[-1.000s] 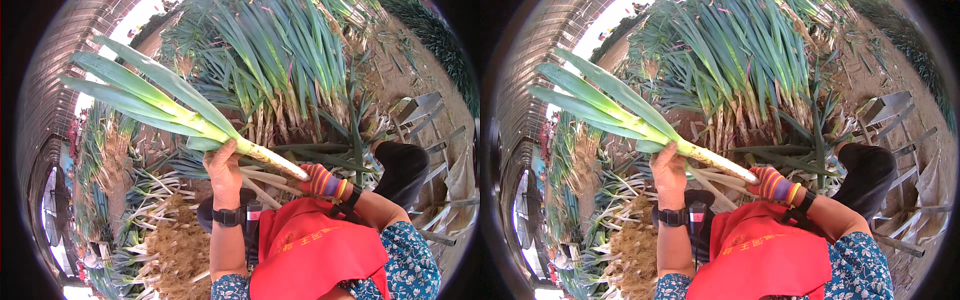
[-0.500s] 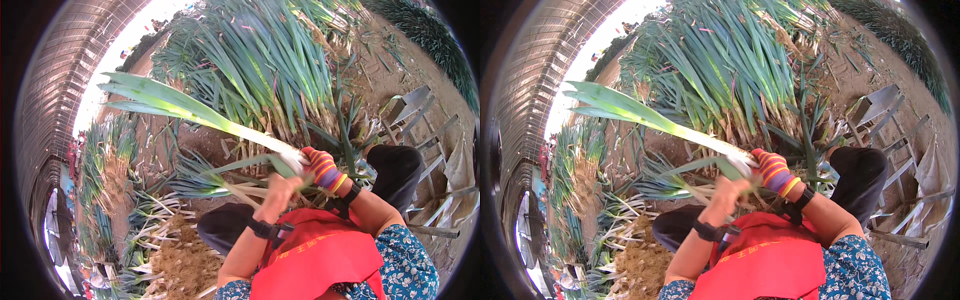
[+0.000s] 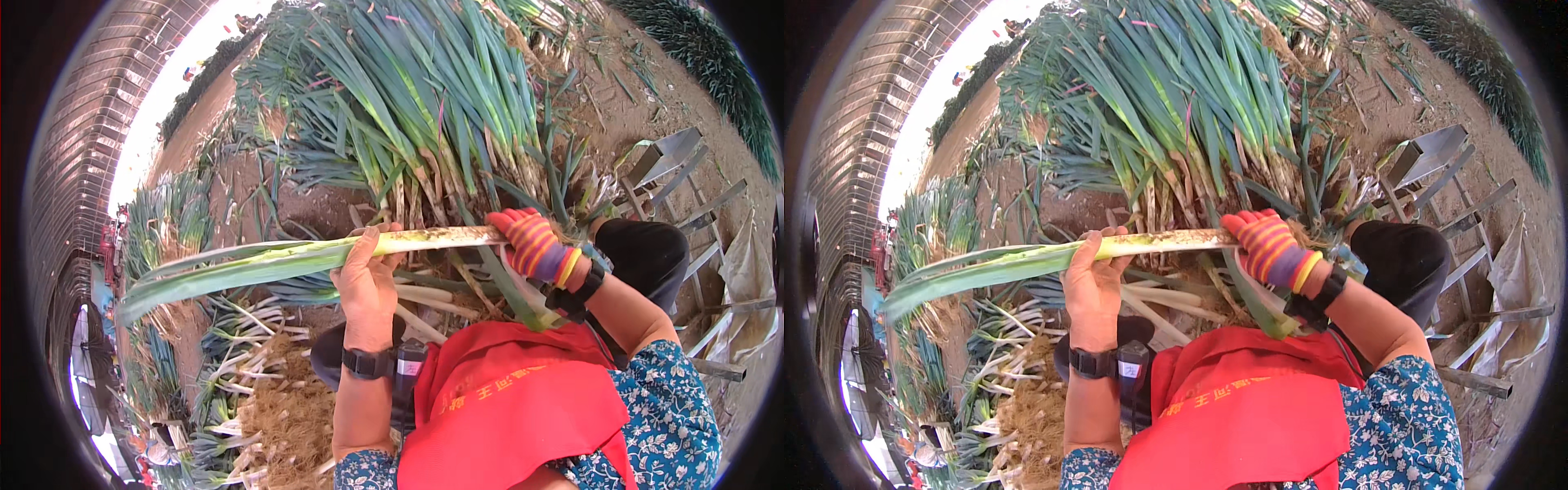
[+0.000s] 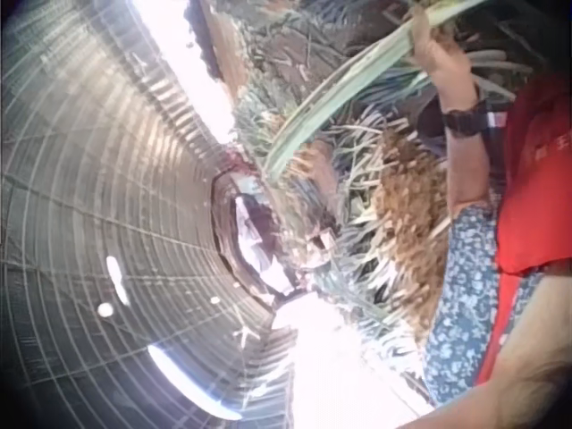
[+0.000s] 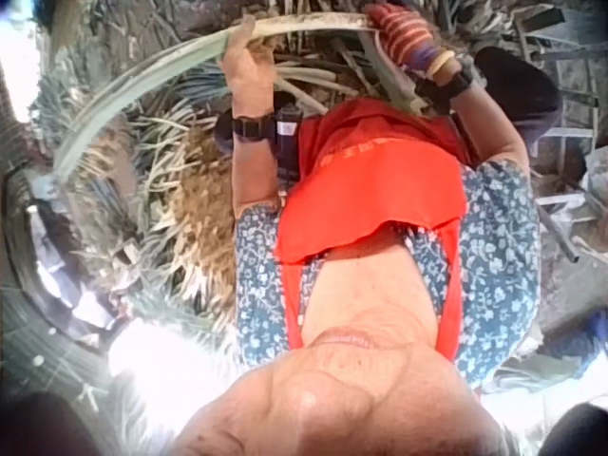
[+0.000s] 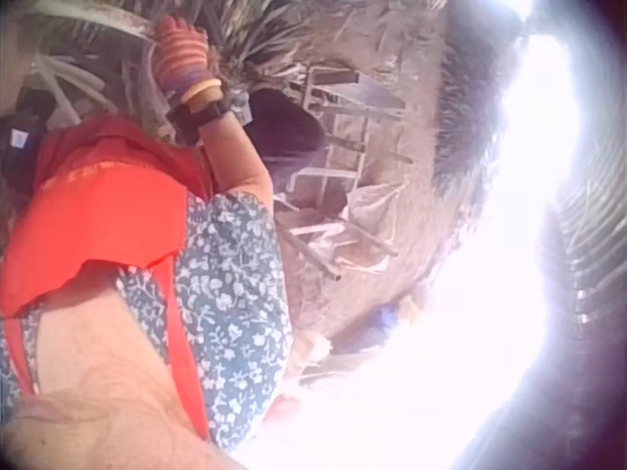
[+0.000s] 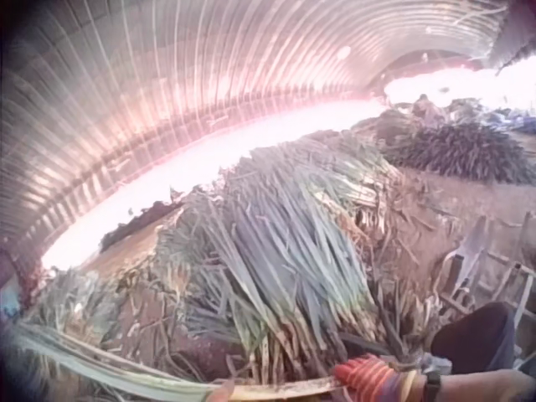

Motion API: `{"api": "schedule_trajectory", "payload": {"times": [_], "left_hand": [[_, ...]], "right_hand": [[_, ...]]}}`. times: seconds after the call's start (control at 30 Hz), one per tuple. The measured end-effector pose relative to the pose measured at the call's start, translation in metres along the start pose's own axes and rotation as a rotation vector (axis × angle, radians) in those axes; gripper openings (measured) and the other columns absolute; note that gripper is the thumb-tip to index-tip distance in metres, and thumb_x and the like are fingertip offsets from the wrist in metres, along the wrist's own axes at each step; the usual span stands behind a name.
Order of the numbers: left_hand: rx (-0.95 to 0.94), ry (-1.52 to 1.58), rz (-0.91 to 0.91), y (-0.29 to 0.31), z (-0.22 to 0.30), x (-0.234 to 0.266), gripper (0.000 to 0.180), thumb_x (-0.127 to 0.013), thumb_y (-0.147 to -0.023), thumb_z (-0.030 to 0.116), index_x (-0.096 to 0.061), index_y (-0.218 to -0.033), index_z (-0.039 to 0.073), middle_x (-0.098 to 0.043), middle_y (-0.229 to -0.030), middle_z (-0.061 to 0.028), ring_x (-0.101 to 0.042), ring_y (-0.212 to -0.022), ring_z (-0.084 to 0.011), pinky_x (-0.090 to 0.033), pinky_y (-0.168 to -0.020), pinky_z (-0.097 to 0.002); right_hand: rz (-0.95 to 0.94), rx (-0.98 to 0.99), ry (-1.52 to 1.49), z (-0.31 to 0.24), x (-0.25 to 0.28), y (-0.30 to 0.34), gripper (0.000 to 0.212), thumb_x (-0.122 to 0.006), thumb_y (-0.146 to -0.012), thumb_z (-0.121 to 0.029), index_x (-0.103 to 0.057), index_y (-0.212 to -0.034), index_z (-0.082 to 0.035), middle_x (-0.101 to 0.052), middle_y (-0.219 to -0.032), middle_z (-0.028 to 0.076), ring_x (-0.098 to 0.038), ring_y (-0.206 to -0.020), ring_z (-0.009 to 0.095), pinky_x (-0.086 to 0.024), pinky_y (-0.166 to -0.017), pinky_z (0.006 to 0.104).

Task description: The person peels the outer layers from leeks by hand, one at a time, and pulls off the roots. They strip away damaged green leaves and soil before placing the cleaned leeks into a separate pile.

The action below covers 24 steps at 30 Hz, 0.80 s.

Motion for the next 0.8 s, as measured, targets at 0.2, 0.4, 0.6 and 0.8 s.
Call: {"api": "schedule_trajectory", "payload": {"times": [0.2,0.4,0.6,0.8], "left_hand": [[-0.007,0.090,0.040,0.019,-0.020,0.006,0.008,-0.062,-0.083,0.006,-0.057,-0.089,0.004,-0.064,-0.095,-0.0134,-0.062,-0.092,-0.0243,-0.053,-0.075,-0.0360],[0.034,0.136,-0.066,0.034,-0.028,-0.008,0.014,-0.060,-0.087,0.012,-0.055,-0.097,0.003,-0.062,-0.100,-0.0151,-0.061,-0.093,-0.0232,-0.052,-0.078,-0.0348],[0.070,0.081,-0.230,0.043,-0.037,0.005,0.033,-0.052,-0.092,0.029,-0.052,-0.113,0.004,-0.056,-0.116,-0.0139,-0.054,-0.108,-0.0238,-0.044,-0.091,-0.0399],[0.063,0.092,-0.155,0.051,-0.037,0.016,0.032,-0.054,-0.092,0.028,-0.052,-0.113,0.005,-0.053,-0.122,-0.0110,-0.048,-0.118,-0.0233,-0.043,-0.094,-0.0414]], "right_hand": [[0.037,0.171,-0.346,-0.044,0.040,-0.032,0.046,-0.068,-0.072,-0.017,-0.055,-0.114,-0.003,-0.057,-0.104,0.016,-0.054,-0.099,0.035,-0.044,-0.086,0.0390],[0.238,0.364,-0.049,-0.102,0.021,-0.036,0.029,-0.068,-0.071,-0.022,-0.056,-0.092,-0.006,-0.058,-0.091,0.011,-0.056,-0.080,0.029,-0.044,-0.065,0.0384],[0.236,0.371,0.049,-0.107,0.016,-0.032,0.015,-0.062,-0.069,-0.019,-0.053,-0.076,-0.008,-0.056,-0.074,0.009,-0.055,-0.064,0.027,-0.042,-0.053,0.0396],[0.139,-0.109,0.163,-0.014,-0.015,-0.038,0.015,-0.064,-0.068,-0.018,-0.051,-0.066,-0.009,-0.055,-0.063,0.010,-0.056,-0.060,0.031,-0.043,-0.051,0.0408]]}}
Point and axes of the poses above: each hand's wrist, its own y-axis away from the middle knuckle, its own x-axis out of the back of the hand, z = x × y, the point moved 3 cm from there along -y, towards the middle knuckle
